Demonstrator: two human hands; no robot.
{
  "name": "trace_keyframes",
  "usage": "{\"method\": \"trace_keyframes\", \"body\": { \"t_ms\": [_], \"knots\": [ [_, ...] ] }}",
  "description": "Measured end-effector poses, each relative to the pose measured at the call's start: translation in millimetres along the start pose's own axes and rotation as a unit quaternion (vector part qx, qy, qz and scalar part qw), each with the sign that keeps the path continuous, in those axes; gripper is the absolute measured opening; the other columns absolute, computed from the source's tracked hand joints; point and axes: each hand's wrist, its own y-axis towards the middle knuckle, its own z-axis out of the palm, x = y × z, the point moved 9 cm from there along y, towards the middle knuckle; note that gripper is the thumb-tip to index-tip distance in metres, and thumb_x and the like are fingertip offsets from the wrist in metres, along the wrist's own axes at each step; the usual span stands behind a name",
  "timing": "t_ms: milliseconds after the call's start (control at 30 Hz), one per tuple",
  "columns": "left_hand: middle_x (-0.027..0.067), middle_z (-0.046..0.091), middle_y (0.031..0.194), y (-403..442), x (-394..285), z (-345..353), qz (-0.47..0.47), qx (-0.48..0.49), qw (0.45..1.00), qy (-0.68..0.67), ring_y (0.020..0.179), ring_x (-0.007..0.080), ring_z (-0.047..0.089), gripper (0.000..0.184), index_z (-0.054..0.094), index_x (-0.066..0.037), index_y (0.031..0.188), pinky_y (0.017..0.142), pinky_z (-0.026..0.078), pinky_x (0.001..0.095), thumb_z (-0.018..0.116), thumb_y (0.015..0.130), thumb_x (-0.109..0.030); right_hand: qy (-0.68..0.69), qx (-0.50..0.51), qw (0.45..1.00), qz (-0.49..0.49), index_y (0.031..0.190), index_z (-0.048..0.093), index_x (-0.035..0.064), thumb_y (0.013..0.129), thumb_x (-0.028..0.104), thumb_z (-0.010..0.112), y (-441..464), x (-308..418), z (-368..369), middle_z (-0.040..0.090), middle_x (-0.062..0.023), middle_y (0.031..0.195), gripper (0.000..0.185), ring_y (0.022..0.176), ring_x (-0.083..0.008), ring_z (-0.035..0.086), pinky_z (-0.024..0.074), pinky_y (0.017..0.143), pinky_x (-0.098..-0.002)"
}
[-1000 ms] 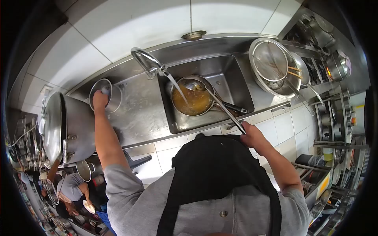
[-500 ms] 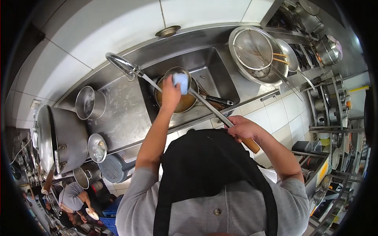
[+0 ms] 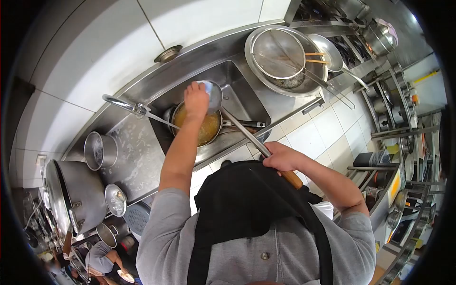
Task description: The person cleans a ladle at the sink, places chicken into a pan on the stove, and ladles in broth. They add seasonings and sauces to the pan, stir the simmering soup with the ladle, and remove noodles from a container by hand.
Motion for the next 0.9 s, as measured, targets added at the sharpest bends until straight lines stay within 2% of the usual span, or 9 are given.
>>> {"method": "trace_keyframes", "body": {
  "t_ms": [200, 300, 433, 500, 533, 567, 667, 767, 900],
  "knots": [
    [0.0177, 0.060, 0.115, -19.7, 32.1, 22.7, -0.074, 0.065, 0.993, 0.061, 0.099, 0.0378, 0.062, 0.030, 0.065, -0.002, 0.106, 0.081, 0.052, 0.0463, 0.059, 0.080, -0.017, 0.010, -0.043, 0.998, -0.040, 0.092, 0.052, -0.0037, 0.077, 0.005, 0.058, 0.8, 7.3, -5.9, 0.056, -0.0093, 0.069, 0.018, 0.048, -0.0183, 0.056, 0.0474, 0.045, -0.0333],
    [0.0211, 0.066, 0.115, -45.4, 44.3, 81.5, -0.178, 0.246, 0.917, -0.260, 0.099, 0.0350, 0.064, 0.034, 0.066, 0.002, 0.108, 0.081, 0.051, 0.0394, 0.057, 0.082, -0.018, -0.017, -0.034, 0.998, -0.041, 0.093, 0.052, -0.0043, 0.077, 0.004, 0.057, 4.1, 4.5, -3.3, 0.056, -0.0097, 0.069, 0.019, 0.047, -0.0188, 0.056, 0.0473, 0.045, -0.0337],
    [0.0151, 0.068, 0.090, -45.9, 37.6, 72.8, -0.271, 0.098, 0.793, -0.537, 0.079, 0.0261, 0.062, 0.027, 0.068, -0.001, 0.104, 0.075, 0.048, 0.0345, 0.059, 0.084, -0.018, 0.031, -0.023, 0.998, -0.045, 0.094, 0.052, -0.0048, 0.077, 0.004, 0.057, 11.0, -3.4, 0.2, 0.056, -0.0105, 0.068, 0.020, 0.047, -0.0196, 0.057, 0.0469, 0.045, -0.0338],
    [0.0130, 0.066, 0.107, -47.9, 47.8, 69.8, -0.238, 0.160, 0.830, -0.479, 0.093, 0.0287, 0.061, 0.032, 0.065, -0.004, 0.113, 0.081, 0.048, 0.0364, 0.060, 0.084, -0.017, 0.036, -0.024, 0.998, -0.049, 0.094, 0.052, -0.0047, 0.077, 0.004, 0.057, 7.6, -2.8, 1.2, 0.056, -0.0105, 0.068, 0.020, 0.047, -0.0195, 0.057, 0.0468, 0.045, -0.0336],
    [0.0114, 0.062, 0.111, -45.9, 45.5, 47.4, -0.102, 0.127, 0.948, -0.272, 0.100, 0.0287, 0.058, 0.031, 0.064, -0.005, 0.113, 0.085, 0.046, 0.0380, 0.061, 0.083, -0.015, 0.043, -0.025, 0.997, -0.055, 0.094, 0.052, -0.0046, 0.077, 0.004, 0.057, 6.0, -1.4, 1.3, 0.056, -0.0104, 0.067, 0.020, 0.046, -0.0194, 0.057, 0.0466, 0.045, -0.0334],
    [0.0098, 0.059, 0.116, -46.1, 32.9, 29.9, 0.043, 0.085, 0.995, -0.044, 0.106, 0.0288, 0.055, 0.030, 0.063, -0.007, 0.112, 0.089, 0.044, 0.0397, 0.062, 0.083, -0.014, 0.042, -0.026, 0.997, -0.056, 0.094, 0.052, -0.0046, 0.077, 0.004, 0.057, 4.7, -1.1, 1.7, 0.056, -0.0104, 0.067, 0.020, 0.046, -0.0194, 0.057, 0.0466, 0.045, -0.0334],
    [0.0068, 0.055, 0.115, -42.5, 26.1, 9.2, 0.206, 0.088, 0.955, 0.193, 0.110, 0.0277, 0.050, 0.023, 0.063, -0.013, 0.104, 0.093, 0.040, 0.0424, 0.060, 0.082, -0.014, -0.005, -0.014, 0.999, -0.030, 0.094, 0.052, -0.0043, 0.077, 0.004, 0.056, 5.1, -5.6, 6.8, 0.057, -0.0098, 0.067, 0.019, 0.047, -0.0185, 0.057, 0.0463, 0.044, -0.0330],
    [0.0078, 0.054, 0.105, -19.9, 5.5, -23.9, 0.288, -0.031, 0.938, 0.192, 0.105, 0.0271, 0.050, 0.020, 0.063, -0.014, 0.098, 0.092, 0.041, 0.0425, 0.058, 0.079, -0.011, -0.052, -0.014, 0.998, -0.019, 0.093, 0.052, -0.0036, 0.078, 0.003, 0.056, 7.4, -3.4, 11.3, 0.057, -0.0094, 0.067, 0.017, 0.046, -0.0184, 0.057, 0.0461, 0.044, -0.0330],
    [0.0084, 0.054, 0.105, 2.1, 7.0, -40.5, 0.199, -0.076, 0.960, 0.182, 0.104, 0.0286, 0.051, 0.021, 0.061, -0.014, 0.102, 0.091, 0.043, 0.0427, 0.060, 0.081, -0.013, 0.037, -0.010, 0.999, -0.039, 0.095, 0.052, -0.0032, 0.080, 0.006, 0.059, 1.8, 3.8, 10.4, 0.056, -0.0098, 0.071, 0.020, 0.048, -0.0182, 0.056, 0.0468, 0.045, -0.0328]
  ]
}}
